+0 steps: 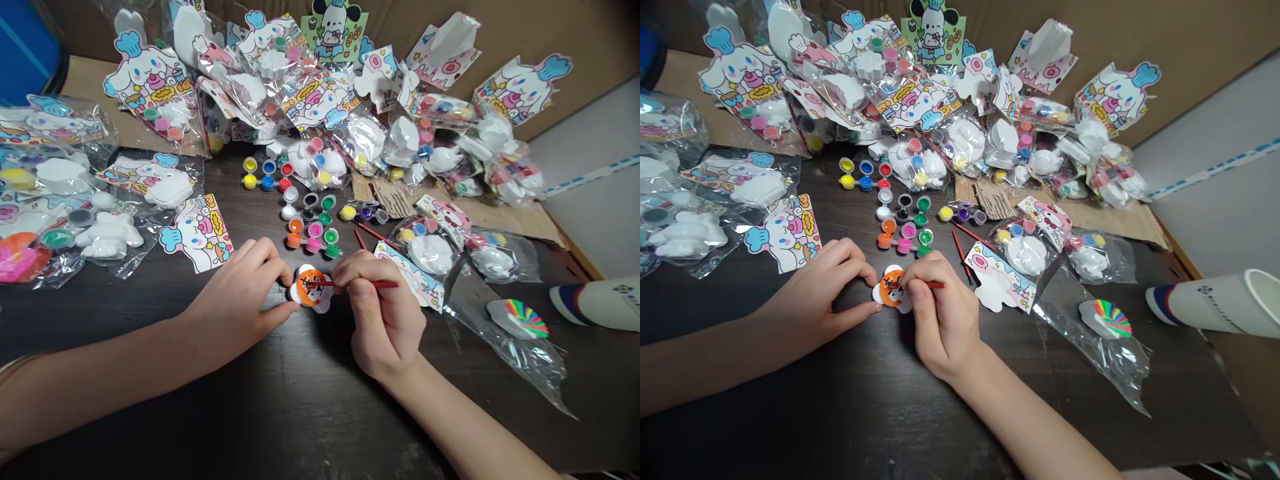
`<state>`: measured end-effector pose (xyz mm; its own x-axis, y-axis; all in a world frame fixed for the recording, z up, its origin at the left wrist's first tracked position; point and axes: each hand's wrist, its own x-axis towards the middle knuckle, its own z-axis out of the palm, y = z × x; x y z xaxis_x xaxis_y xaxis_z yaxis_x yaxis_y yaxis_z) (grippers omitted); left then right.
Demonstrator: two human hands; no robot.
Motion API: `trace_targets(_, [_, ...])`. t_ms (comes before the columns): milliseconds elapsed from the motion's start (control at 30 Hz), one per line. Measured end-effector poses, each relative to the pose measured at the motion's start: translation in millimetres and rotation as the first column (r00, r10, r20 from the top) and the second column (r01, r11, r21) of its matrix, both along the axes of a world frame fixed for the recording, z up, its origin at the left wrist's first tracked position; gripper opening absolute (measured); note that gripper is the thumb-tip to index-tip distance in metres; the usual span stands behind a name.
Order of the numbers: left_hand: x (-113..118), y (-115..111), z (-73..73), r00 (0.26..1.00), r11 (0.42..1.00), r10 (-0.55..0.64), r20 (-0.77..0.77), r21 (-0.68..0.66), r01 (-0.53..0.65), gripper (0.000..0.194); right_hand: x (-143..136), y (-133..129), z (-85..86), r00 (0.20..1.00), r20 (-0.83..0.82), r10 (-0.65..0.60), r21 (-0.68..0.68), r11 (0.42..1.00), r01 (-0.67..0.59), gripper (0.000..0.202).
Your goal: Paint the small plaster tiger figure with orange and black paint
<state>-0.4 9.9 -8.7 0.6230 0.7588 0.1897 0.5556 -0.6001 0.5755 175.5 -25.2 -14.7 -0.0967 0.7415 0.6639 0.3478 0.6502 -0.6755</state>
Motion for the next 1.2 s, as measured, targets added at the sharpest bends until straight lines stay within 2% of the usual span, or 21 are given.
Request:
trace_targets(533, [0.3,0.7,0.2,1.000,0.999,-0.015,0.002,0.036,0.015,0.013,-1.6,0.7,-1.3,0.999,0.033,-0.040,-0.022,0.999,0.040,0.016])
trace_targets(900, [0.1,1.0,-0.2,1.000,1.000,-0.010,0.000,0.024,0.010,0.013,-0.8,-1.5,-2.2,1.000,0.020,0.010,-0.058,0.998,-0.008,0.018])
trace_targets(1200, [0.4,0.7,0.0,1.000,0.999,-0.016,0.011,0.040,0.016,0.015,-2.3,0.4,0.2,0.998,0.046,-0.036,-0.007,0.999,0.036,0.016])
